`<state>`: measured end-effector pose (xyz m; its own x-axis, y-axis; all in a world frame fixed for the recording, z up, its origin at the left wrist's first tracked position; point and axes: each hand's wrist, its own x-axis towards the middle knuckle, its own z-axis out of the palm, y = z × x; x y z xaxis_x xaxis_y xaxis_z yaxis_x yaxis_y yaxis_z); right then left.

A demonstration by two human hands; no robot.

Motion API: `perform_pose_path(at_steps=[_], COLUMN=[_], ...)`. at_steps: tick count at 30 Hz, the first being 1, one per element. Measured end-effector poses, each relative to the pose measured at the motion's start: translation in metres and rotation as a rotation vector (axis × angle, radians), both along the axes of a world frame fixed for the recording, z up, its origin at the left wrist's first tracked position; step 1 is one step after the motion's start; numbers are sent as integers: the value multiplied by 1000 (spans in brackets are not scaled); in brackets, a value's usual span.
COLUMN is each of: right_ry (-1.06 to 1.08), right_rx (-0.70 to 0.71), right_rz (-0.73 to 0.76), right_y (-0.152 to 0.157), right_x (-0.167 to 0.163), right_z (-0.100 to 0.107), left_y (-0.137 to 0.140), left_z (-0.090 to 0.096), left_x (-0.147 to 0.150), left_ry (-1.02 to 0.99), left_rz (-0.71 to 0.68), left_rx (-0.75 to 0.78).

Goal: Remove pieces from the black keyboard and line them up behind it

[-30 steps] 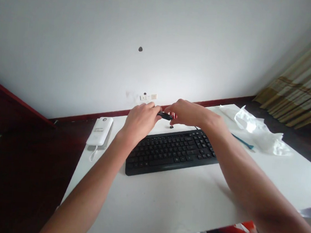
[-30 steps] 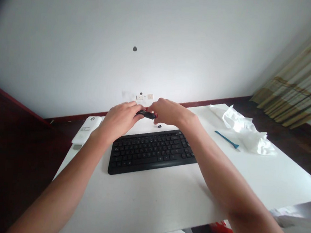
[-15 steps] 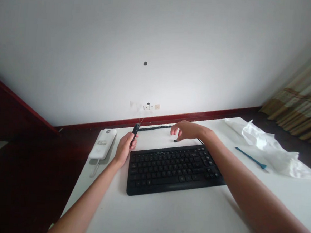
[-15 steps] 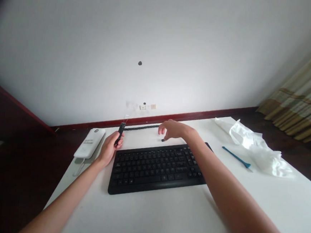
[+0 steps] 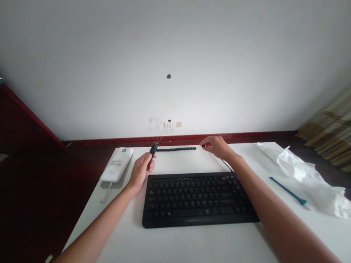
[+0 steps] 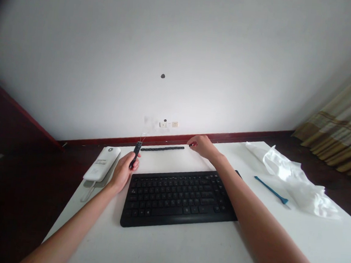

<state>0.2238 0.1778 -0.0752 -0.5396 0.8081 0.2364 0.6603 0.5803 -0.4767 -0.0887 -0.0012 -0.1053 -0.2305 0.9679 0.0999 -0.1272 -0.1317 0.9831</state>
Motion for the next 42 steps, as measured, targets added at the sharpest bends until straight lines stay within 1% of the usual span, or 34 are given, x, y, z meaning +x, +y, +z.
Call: perform_pose_path(at_steps=[2, 3, 5, 7, 10, 14, 19, 26, 28, 36, 42], right_ry=[126, 162, 169, 130, 86, 93, 111, 122, 120, 196, 233], right_rx=[13, 3, -40, -70, -64, -88, -120, -93, -75, -68, -59], right_rz=[-106, -126, -114, -83, -56, -28, -42, -14, -33, -58, -66], right_y=[7, 9, 11, 11, 10, 8, 10, 11, 10, 16, 22], right_x=[4, 5, 6, 6, 4, 2, 4, 5, 3, 0, 5], right_z=[-14, -20, -30, -34, -33, -30, -32, -35, -36, -47, -56], left_y=[0, 0, 1, 1, 1, 1, 1, 0, 0, 3, 4], left_z=[-1, -1, -2, -2, -1, 0, 0, 0, 0, -5, -8], left_x=[-1, -1, -1, -1, -2, -2, -2, -1, -1, -2, -5], left_ry=[-5, -3, 5, 13, 23, 44, 51, 72, 77, 96, 55], left_rz=[-3, -6, -13, -16, -14, -18, -18, -14, -20, -5, -11], left_rx=[4, 5, 4, -1, -5, -8, -8, -10, -7, -3, 10])
